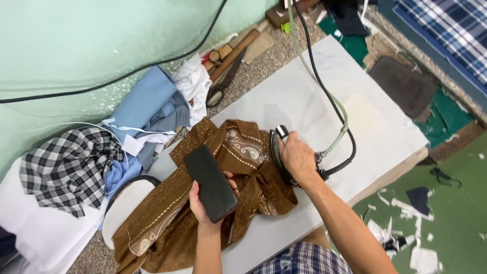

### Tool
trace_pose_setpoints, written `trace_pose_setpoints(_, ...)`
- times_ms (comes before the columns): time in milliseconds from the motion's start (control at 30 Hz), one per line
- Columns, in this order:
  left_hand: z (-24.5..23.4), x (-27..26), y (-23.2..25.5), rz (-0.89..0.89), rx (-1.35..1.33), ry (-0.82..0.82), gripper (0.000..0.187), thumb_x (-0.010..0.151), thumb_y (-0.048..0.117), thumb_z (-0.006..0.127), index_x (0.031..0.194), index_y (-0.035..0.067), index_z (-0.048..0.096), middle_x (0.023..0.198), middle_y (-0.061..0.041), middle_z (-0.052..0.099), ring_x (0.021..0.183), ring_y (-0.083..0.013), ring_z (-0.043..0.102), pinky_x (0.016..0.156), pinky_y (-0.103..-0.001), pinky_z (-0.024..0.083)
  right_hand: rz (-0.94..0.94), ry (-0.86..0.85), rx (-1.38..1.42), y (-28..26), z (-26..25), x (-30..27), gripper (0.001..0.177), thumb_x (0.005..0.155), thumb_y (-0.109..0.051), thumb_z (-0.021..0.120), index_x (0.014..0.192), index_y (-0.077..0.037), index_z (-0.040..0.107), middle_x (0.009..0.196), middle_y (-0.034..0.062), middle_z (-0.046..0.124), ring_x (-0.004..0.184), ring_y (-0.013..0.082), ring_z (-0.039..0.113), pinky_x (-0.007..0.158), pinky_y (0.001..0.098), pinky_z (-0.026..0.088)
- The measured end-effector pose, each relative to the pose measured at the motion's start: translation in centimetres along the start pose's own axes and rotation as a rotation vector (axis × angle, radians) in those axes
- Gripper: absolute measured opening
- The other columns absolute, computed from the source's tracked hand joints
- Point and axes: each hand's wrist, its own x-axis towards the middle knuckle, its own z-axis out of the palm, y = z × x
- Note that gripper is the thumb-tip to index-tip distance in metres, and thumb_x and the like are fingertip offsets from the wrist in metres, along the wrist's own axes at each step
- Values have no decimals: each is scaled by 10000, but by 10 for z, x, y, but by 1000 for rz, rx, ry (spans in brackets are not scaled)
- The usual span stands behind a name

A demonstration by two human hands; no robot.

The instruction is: The person irons a brown patterned shirt on a white ironing board. They repeatedly pick up a black rectangular object, place it on the shirt, and iron over it before moving it to a new section of the garment.

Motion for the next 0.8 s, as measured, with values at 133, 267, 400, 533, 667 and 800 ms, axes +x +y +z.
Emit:
trace_pose_setpoints(133,59,-2,-12,136,-8,49,818,915,669,454,1262,-66,554,1176,-369,614,934,-495,678,837,-584,547,-127,28,-83,18,-3,6,356,1041,-450,455,989,-101,506,725,164,712,726,369,766,676,479,620)
trace_pose_setpoints(267,79,27,-31,166,161,382,700,937,558,540,1346,-10,546,1295,-268,615,1095,-355,645,953,-452,505,-207,-199,-47,52,-36,25,388,1042,-478,426,1081,-99,505,873,215,744,881,405,766,791,524,609)
trace_pose_setpoints(400,204,24,-28,153,1258,405,838,934,450,612,1612,93,272,1588,-290,360,1445,-469,386,1186,-568,347,-86,-314,-82,139,-40,84,478,1059,-488,380,1212,-51,500,1015,284,753,1015,454,750,869,575,577)
trace_pose_setpoints(533,173,76,-90,77,1708,389,898,837,520,692,1594,180,349,1349,-299,534,1194,-542,593,970,-623,525,67,-198,-57,221,-47,151,546,1072,-533,416,1273,-33,503,1042,328,736,1036,507,726,854,612,562)
trace_pose_setpoints(667,151,128,-159,-40,2118,336,833,885,465,612,1595,141,322,1176,-250,524,1041,-502,648,785,-571,576,-70,146,-133,262,-54,148,684,982,-566,600,1368,-6,537,1140,301,678,1042,487,698,845,550,570)
trace_pose_setpoints(800,124,152,-195,-97,2318,434,802,941,424,608,1599,99,285,1179,-307,527,1042,-464,640,713,-492,621,-305,373,-351,287,-29,89,847,799,-256,800,1530,46,499,1515,388,444,1330,516,490,1071,547,430)
